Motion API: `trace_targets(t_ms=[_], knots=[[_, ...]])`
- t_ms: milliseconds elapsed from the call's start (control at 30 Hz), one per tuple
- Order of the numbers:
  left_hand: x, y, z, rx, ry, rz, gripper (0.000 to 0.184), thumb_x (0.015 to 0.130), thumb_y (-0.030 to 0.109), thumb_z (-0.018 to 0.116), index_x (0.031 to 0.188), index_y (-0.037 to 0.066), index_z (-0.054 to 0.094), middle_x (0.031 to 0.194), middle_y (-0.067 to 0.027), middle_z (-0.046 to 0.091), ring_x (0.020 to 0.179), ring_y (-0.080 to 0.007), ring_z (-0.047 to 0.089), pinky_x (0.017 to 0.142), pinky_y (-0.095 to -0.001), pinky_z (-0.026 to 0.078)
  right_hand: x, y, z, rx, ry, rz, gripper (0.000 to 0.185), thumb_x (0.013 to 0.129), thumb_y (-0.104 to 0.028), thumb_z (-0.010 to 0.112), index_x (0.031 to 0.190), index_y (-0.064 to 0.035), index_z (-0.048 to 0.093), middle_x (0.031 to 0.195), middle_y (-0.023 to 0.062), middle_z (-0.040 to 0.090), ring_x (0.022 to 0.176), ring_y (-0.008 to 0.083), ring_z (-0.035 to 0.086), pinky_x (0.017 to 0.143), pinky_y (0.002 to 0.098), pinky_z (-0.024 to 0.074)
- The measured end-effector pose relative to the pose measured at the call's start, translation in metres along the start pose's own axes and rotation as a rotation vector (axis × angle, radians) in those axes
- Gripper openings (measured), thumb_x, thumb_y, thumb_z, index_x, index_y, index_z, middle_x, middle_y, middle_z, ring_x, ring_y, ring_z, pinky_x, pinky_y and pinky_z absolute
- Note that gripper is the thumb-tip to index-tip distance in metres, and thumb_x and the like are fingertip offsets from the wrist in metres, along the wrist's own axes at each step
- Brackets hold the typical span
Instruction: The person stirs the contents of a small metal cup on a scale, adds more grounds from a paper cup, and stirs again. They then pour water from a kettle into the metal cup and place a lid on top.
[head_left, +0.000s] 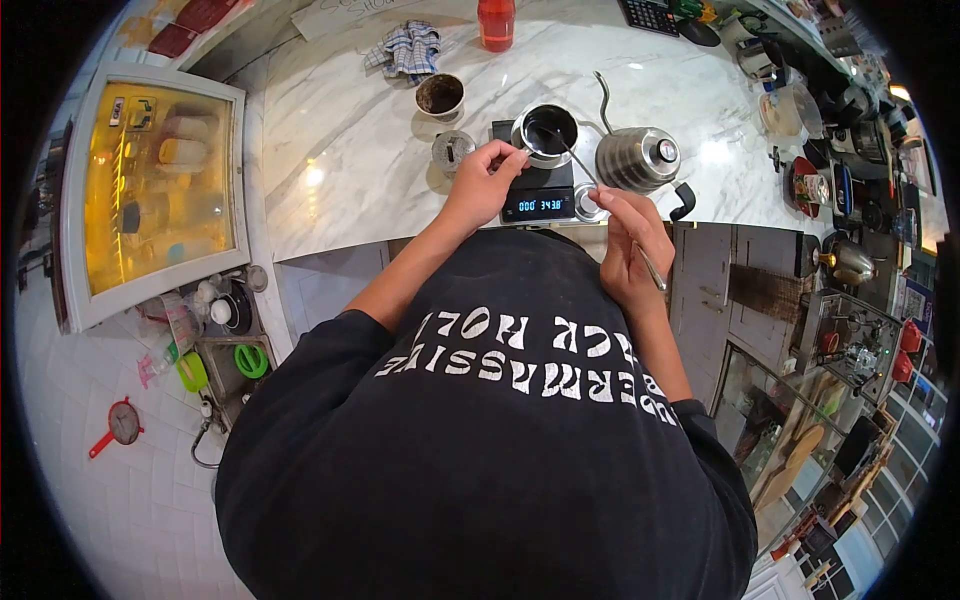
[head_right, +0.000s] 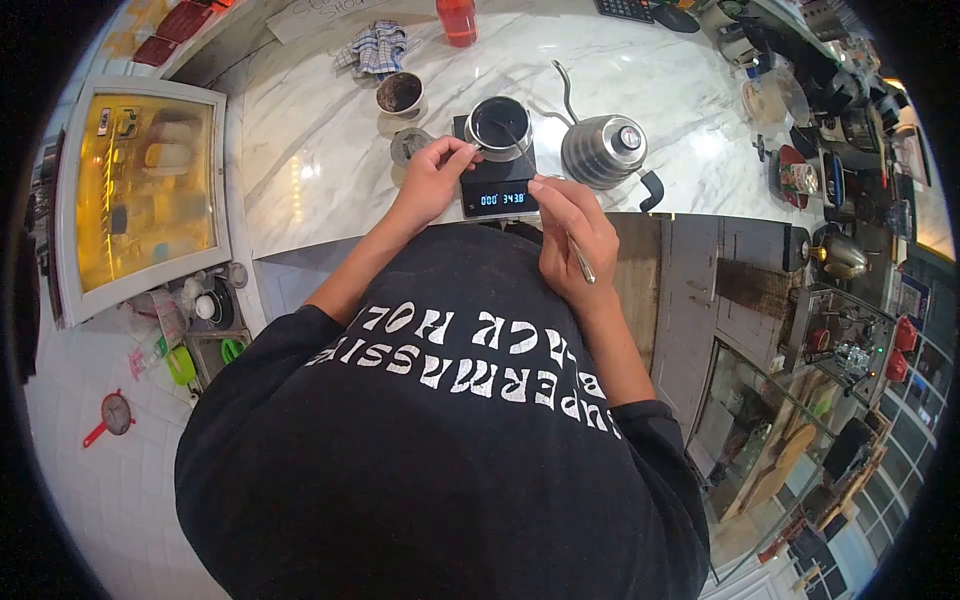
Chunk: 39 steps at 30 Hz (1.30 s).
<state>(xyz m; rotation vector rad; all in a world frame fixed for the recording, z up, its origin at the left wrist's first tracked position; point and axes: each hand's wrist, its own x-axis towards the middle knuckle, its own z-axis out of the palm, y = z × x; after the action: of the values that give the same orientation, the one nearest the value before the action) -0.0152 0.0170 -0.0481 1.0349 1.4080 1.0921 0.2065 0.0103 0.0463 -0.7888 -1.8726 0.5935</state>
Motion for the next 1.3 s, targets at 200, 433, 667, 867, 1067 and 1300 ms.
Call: trace_targets(t_ms=[200,433,667,867,1067,1300], knots=[[0.0,0.002,-0.002,0.013,-0.007,-0.025,0.024,0.104,0.022,0.059,0.103,0.0,0.067,0.099,-0.0056,0.072,0.093,-0.0114,0.062,0.088,-0.0278,0.05,0.0,0.0,0.0,0.016,0.006,0.006,0.031,0.089,0.014,0.063,0.116,-0.0006,0.067,0.103,0.0213,0.071,0.093,0.032,0.072,0.082,0.0339,0.0557],[0.002,-0.001,-0.003,0.0,-0.011,-0.013,0.024,0.104,0.022,0.058,0.104,-0.001,0.067,0.1,-0.0057,0.071,0.093,-0.0115,0.062,0.089,-0.0281,0.05,0.0,0.001,0.002,0.022,0.016,0.006,0.032,0.089,0.014,0.062,0.117,-0.0005,0.067,0.103,0.0213,0.071,0.091,0.0315,0.072,0.08,0.0333,0.0555],[0.002,0.0,-0.005,-0.012,-0.024,-0.013,0.025,0.104,0.023,0.059,0.104,0.0,0.067,0.1,-0.0055,0.071,0.093,-0.0117,0.062,0.089,-0.0282,0.05,0.002,-0.003,0.002,0.014,0.007,0.022,0.029,0.09,0.012,0.062,0.116,-0.0005,0.067,0.103,0.0214,0.071,0.09,0.0311,0.071,0.079,0.0322,0.0551],[0.002,-0.003,-0.005,-0.004,-0.018,-0.008,0.025,0.104,0.023,0.06,0.104,0.0,0.067,0.1,-0.005,0.071,0.093,-0.0113,0.062,0.088,-0.0279,0.049,0.001,-0.001,0.003,0.023,0.004,0.034,0.028,0.092,0.01,0.062,0.117,-0.0008,0.066,0.104,0.0215,0.071,0.091,0.0309,0.071,0.079,0.0321,0.0551],[0.001,-0.005,-0.002,-0.047,0.039,0.032,0.022,0.1,0.022,0.064,0.098,0.001,0.069,0.091,-0.0028,0.072,0.083,-0.0087,0.061,0.077,-0.026,0.049,0.0,0.0,0.003,0.027,0.006,0.03,0.028,0.092,0.011,0.062,0.117,-0.0008,0.066,0.104,0.0214,0.071,0.091,0.0307,0.071,0.08,0.0323,0.0551],[-0.002,-0.003,0.0,-0.065,0.044,0.03,0.022,0.1,0.022,0.064,0.097,0.001,0.069,0.089,-0.0023,0.071,0.081,-0.0083,0.061,0.077,-0.0254,0.049,0.0,-0.002,0.002,0.026,0.015,0.022,0.029,0.091,0.012,0.061,0.116,-0.0007,0.066,0.104,0.0214,0.071,0.093,0.0311,0.071,0.082,0.033,0.0552]])
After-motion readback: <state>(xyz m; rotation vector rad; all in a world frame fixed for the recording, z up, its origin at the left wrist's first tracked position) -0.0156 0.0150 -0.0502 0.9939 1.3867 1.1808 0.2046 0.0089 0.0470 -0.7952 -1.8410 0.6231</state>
